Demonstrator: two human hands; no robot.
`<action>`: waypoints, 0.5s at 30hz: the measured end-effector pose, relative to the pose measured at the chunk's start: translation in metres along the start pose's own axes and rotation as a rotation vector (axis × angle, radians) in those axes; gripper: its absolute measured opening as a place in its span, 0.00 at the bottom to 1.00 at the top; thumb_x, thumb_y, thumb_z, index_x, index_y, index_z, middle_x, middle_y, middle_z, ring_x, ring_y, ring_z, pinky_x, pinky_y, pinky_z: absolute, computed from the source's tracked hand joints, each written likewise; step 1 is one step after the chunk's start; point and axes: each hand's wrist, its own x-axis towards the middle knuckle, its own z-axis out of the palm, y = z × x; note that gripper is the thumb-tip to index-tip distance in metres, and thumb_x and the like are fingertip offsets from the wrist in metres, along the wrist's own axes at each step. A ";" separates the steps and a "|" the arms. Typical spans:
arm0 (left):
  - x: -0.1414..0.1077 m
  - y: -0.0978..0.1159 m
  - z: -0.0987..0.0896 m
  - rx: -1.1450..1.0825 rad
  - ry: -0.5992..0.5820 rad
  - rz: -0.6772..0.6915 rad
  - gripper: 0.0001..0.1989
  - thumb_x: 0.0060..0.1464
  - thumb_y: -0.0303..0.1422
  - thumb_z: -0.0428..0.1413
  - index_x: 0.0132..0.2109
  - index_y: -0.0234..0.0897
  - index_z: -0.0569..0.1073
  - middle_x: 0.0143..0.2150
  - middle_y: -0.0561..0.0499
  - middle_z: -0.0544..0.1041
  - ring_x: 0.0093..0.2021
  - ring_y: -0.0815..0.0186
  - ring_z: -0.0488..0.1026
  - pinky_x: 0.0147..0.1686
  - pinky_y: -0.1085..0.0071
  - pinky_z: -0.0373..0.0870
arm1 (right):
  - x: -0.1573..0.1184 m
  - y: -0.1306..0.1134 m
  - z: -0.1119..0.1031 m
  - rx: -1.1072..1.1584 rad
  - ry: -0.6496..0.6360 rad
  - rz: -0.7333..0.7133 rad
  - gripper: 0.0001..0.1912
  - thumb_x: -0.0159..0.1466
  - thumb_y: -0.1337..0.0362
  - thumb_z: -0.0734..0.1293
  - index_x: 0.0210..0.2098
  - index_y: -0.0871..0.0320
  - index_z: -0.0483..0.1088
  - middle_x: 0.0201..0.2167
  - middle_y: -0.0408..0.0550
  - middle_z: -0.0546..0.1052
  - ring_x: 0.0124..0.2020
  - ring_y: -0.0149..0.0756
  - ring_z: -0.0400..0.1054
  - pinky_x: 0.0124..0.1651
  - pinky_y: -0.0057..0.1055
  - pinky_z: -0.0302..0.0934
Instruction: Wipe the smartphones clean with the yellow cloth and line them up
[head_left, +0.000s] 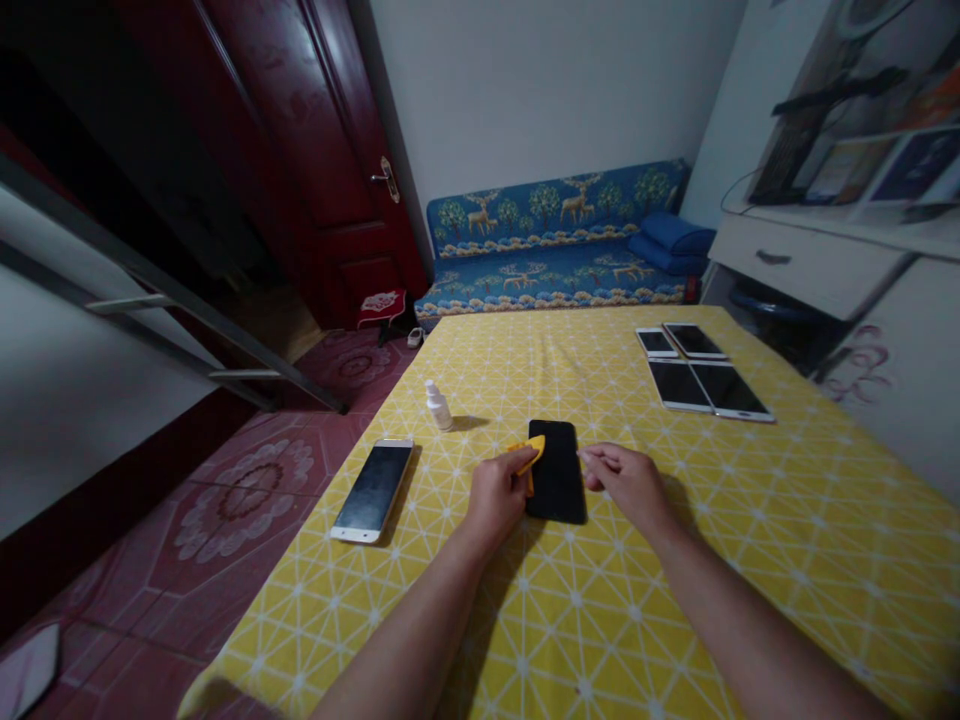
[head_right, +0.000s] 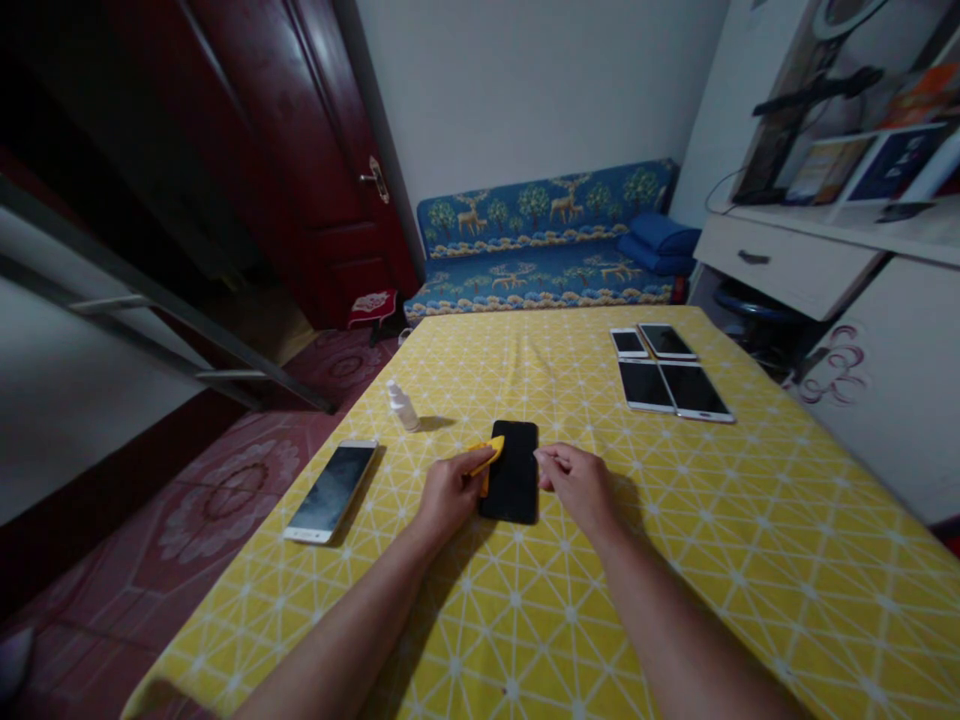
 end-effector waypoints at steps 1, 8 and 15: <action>0.000 0.000 0.000 -0.002 -0.001 0.000 0.21 0.56 0.18 0.54 0.53 0.38 0.79 0.52 0.46 0.81 0.53 0.55 0.79 0.54 0.58 0.76 | 0.000 0.000 0.000 0.001 0.000 0.001 0.15 0.58 0.49 0.68 0.36 0.53 0.76 0.21 0.42 0.76 0.24 0.37 0.72 0.30 0.33 0.67; 0.000 0.000 0.000 -0.003 0.002 0.009 0.21 0.54 0.17 0.55 0.52 0.37 0.80 0.52 0.45 0.81 0.52 0.54 0.79 0.54 0.57 0.76 | 0.000 -0.003 0.001 0.019 0.004 0.004 0.15 0.57 0.48 0.68 0.35 0.52 0.76 0.20 0.42 0.75 0.24 0.37 0.71 0.30 0.33 0.66; 0.000 -0.003 0.000 -0.008 0.002 0.018 0.21 0.55 0.18 0.55 0.52 0.37 0.80 0.52 0.45 0.81 0.53 0.55 0.79 0.55 0.58 0.76 | 0.001 0.002 0.000 0.013 -0.004 -0.006 0.15 0.59 0.49 0.68 0.36 0.53 0.76 0.20 0.41 0.75 0.24 0.36 0.71 0.30 0.32 0.66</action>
